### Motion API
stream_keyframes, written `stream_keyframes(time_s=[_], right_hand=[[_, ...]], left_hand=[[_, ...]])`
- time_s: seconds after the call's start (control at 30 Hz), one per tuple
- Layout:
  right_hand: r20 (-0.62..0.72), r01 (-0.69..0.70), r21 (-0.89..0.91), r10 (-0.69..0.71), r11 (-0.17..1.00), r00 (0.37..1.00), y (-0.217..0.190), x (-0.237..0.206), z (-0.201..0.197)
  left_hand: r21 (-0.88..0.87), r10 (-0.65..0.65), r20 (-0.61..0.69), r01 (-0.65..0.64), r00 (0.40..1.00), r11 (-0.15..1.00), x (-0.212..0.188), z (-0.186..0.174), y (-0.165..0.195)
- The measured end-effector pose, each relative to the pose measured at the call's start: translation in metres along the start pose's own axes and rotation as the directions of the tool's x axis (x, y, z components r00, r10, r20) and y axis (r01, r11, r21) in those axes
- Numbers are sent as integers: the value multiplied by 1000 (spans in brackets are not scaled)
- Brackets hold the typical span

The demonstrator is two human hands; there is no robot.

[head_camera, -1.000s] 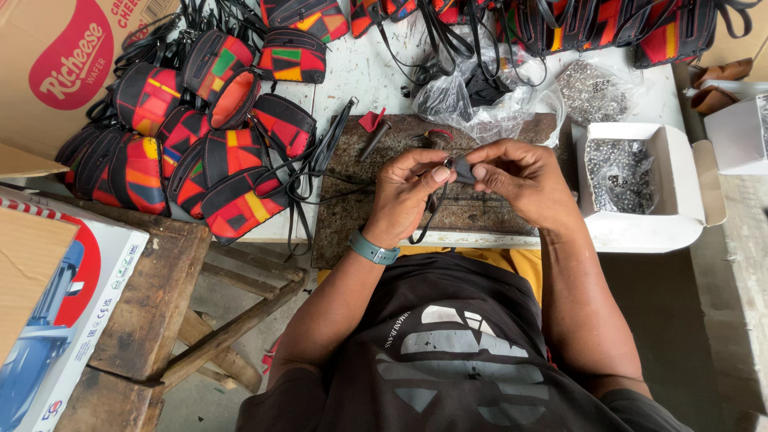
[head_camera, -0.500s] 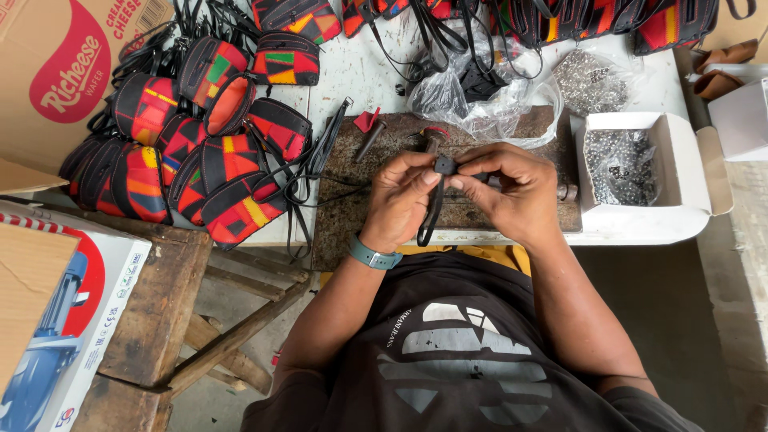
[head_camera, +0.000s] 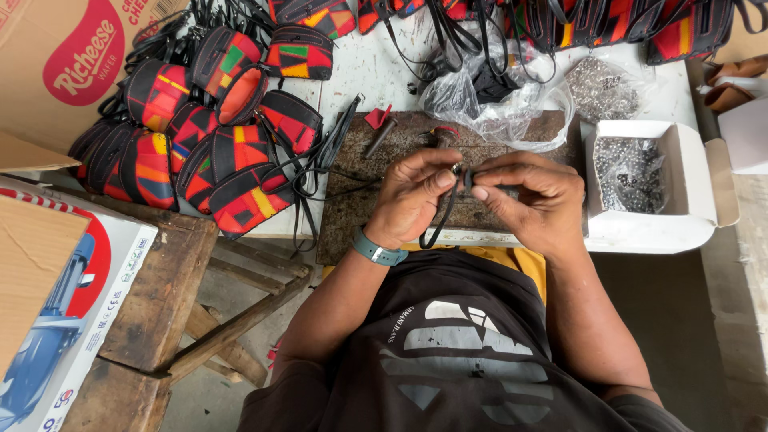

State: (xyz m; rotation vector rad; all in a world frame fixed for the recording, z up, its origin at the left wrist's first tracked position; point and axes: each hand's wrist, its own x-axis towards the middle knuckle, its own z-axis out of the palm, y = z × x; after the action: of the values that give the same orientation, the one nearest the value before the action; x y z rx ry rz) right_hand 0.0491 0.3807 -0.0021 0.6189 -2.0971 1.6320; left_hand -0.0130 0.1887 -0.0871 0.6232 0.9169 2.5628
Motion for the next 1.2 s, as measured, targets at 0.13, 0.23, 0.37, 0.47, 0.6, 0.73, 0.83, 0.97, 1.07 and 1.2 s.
stream_keyframes(time_s=[0.13, 0.23, 0.37, 0.47, 0.6, 0.73, 0.83, 0.97, 1.07, 1.2], right_hand=[[43, -10, 24, 9, 1000, 999, -2, -1, -5], [60, 5, 51, -8, 999, 998, -5, -1, -6], [63, 22, 61, -26, 998, 998, -8, -3, -4], [39, 5, 62, -7, 998, 999, -8, -5, -3], [56, -7, 120, 0, 993, 998, -6, -6, -3], [-31, 20, 68, -18, 997, 999, -6, -8, -2], [-28, 107, 10, -106, 994, 994, -6, -8, -2], [22, 145, -10, -144, 989, 989, -8, -10, -9], [-15, 46, 62, -45, 997, 999, -7, -11, -11], [-16, -9, 132, 11, 991, 1000, -7, -14, -11]], left_hand=[[99, -58, 58, 52, 997, 994, 3, 3, 9], [162, -121, 110, 102, 986, 981, 5, 4, 19], [233, -151, 150, 113, 977, 966, 5, 7, 30], [351, -92, 249, -2, 964, 936, 5, 11, 38], [431, -94, 322, -58, 942, 901, 7, 16, 47], [519, -72, 235, -63, 969, 852, 7, 21, 45], [496, -58, 163, -31, 985, 868, 5, 23, 38], [358, -46, 152, -11, 987, 934, 0, 26, 28], [325, -92, 161, 35, 983, 945, 0, 24, 29], [337, -129, 204, 53, 970, 940, 3, 21, 35]])
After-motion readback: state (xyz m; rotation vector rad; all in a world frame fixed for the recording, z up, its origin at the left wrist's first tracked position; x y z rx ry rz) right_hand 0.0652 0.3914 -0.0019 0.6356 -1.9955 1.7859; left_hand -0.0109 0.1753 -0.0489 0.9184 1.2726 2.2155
